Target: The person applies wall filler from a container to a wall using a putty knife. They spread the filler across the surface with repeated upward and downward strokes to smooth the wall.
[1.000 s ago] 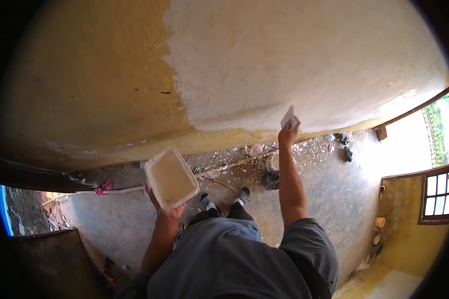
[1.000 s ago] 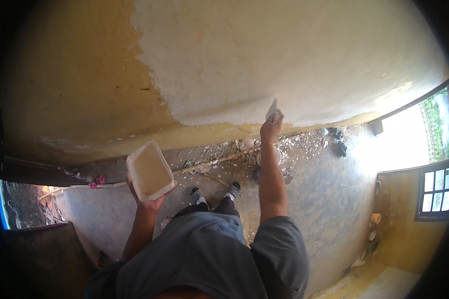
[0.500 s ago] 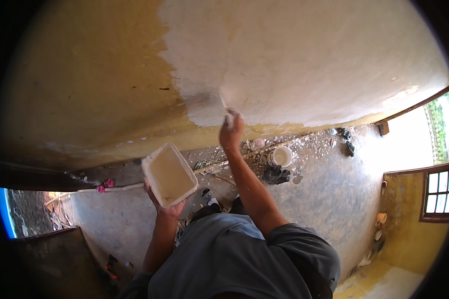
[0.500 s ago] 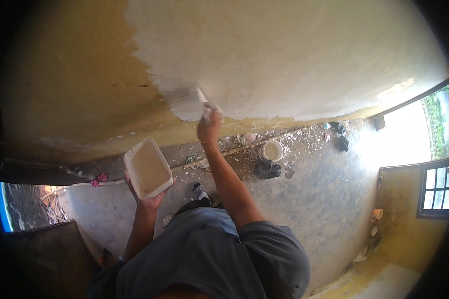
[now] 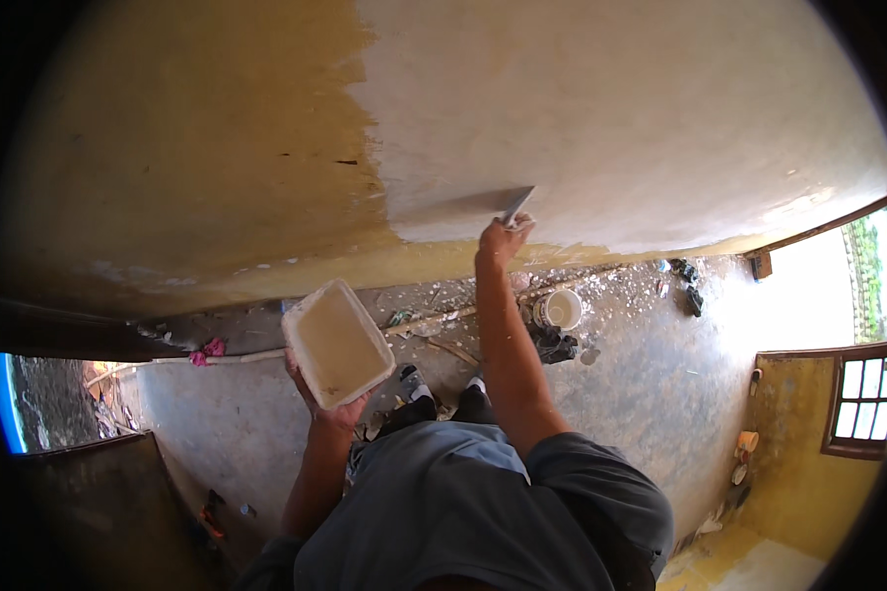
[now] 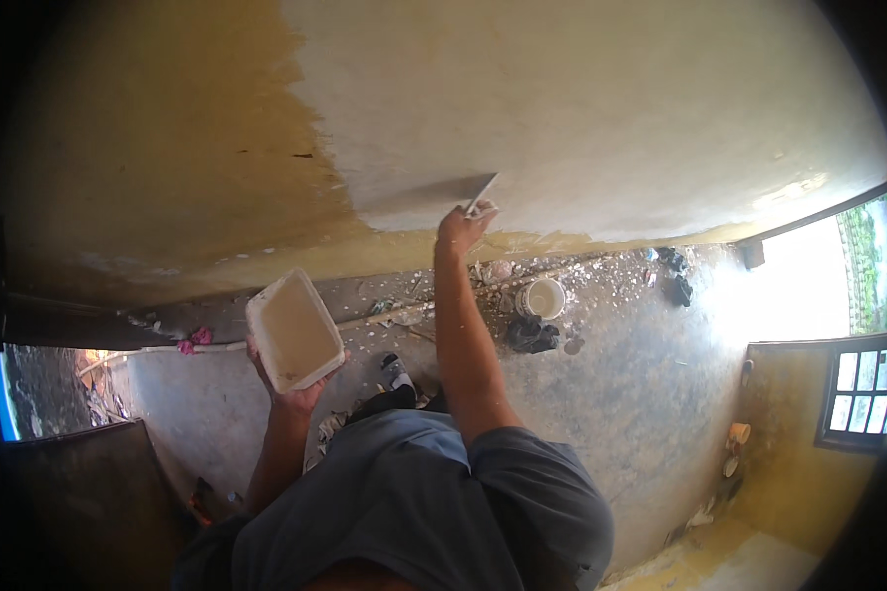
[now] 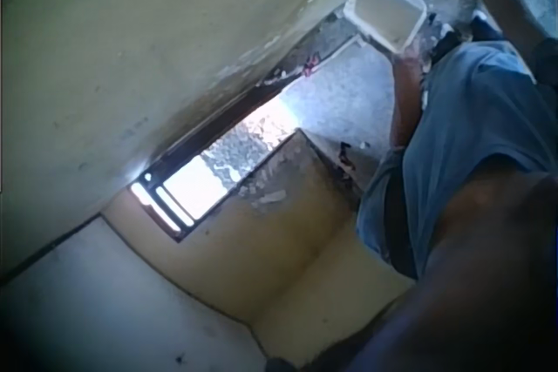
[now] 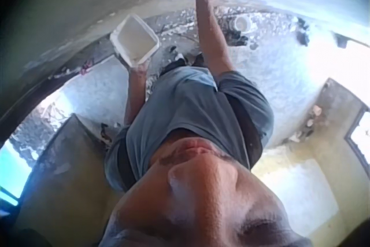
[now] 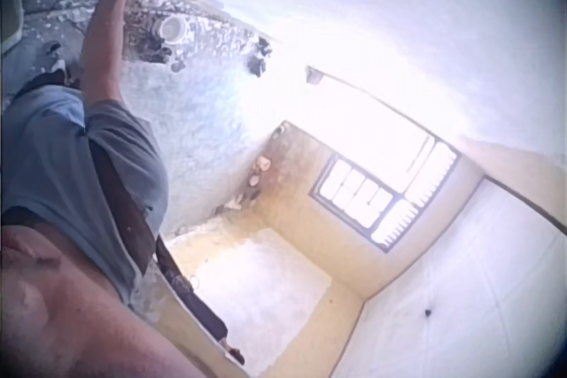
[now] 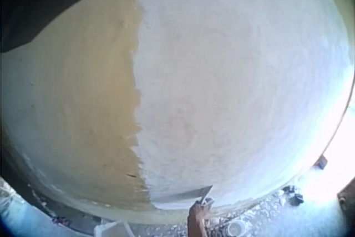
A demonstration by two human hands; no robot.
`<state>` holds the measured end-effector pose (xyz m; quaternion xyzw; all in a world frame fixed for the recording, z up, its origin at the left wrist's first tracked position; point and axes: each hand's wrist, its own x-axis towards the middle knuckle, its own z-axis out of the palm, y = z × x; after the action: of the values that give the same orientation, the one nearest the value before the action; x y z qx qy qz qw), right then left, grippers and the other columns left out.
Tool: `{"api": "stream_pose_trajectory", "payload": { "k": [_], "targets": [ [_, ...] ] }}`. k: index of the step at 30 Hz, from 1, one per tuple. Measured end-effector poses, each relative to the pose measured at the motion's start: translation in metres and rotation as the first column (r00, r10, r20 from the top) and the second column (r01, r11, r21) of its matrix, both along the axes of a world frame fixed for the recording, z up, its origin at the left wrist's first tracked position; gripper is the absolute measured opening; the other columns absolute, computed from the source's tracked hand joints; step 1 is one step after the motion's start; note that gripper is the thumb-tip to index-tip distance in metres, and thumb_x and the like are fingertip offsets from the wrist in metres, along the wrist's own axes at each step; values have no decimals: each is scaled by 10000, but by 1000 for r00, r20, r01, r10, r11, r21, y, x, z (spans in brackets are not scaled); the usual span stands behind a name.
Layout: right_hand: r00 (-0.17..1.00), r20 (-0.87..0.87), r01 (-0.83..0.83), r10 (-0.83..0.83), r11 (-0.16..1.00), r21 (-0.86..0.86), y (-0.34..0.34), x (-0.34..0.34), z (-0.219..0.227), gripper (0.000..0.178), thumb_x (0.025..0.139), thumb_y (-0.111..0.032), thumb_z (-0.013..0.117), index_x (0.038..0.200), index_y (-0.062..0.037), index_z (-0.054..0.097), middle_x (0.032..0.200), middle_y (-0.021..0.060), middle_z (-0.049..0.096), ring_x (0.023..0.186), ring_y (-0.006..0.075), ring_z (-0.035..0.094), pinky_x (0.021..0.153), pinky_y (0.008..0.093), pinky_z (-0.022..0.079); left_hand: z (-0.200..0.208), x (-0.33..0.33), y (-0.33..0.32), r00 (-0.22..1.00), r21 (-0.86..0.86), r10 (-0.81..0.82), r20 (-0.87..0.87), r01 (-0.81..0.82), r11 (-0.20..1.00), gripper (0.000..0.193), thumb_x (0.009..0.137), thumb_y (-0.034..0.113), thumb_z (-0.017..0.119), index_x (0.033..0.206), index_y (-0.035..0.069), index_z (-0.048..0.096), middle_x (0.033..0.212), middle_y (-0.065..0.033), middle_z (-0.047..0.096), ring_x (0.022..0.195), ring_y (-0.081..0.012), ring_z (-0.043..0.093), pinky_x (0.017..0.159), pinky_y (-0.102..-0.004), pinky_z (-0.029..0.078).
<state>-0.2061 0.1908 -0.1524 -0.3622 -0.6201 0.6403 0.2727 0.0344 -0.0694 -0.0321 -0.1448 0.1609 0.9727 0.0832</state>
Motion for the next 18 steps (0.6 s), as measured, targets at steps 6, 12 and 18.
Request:
{"api": "stream_pose_trajectory", "payload": {
  "k": [6, 12, 18],
  "targets": [
    [983, -164, -106, 86, 987, -118, -84, 10, 43, 250, 850, 23, 531, 1079, -24, 442, 911, 163, 544, 811, 288, 563, 740, 432, 451, 1, -3, 0, 998, -5, 16, 59, -16, 1000, 764, 844, 741, 490, 1466, 312, 375, 1445, -45, 470, 1271, -382, 505, 913, -779, 399],
    [866, -51, -427, 498, 789, 442, -117, 62, 14, 178, 822, 35, 526, 995, -9, 514, 922, 196, 593, 886, 354, 592, 775, 480, 441, -7, 1, -5, 996, 2, 45, 74, -45, 999, 767, 844, 745, 484, 1466, 309, 380, 1450, -52, 470, 1262, -400, 512, 911, -763, 415],
    [987, 148, 83, -62, 986, -144, 50, 34, -94, 191, 947, -159, 551, 1010, 15, 599, 963, 113, 640, 915, 222, 606, 782, 369, 495, 3, -6, 2, 998, -11, 21, 56, -20, 1000, 775, 852, 748, 465, 1473, 294, 369, 1435, -69, 489, 1207, -424, 554, 917, -768, 409]
  ]
}}
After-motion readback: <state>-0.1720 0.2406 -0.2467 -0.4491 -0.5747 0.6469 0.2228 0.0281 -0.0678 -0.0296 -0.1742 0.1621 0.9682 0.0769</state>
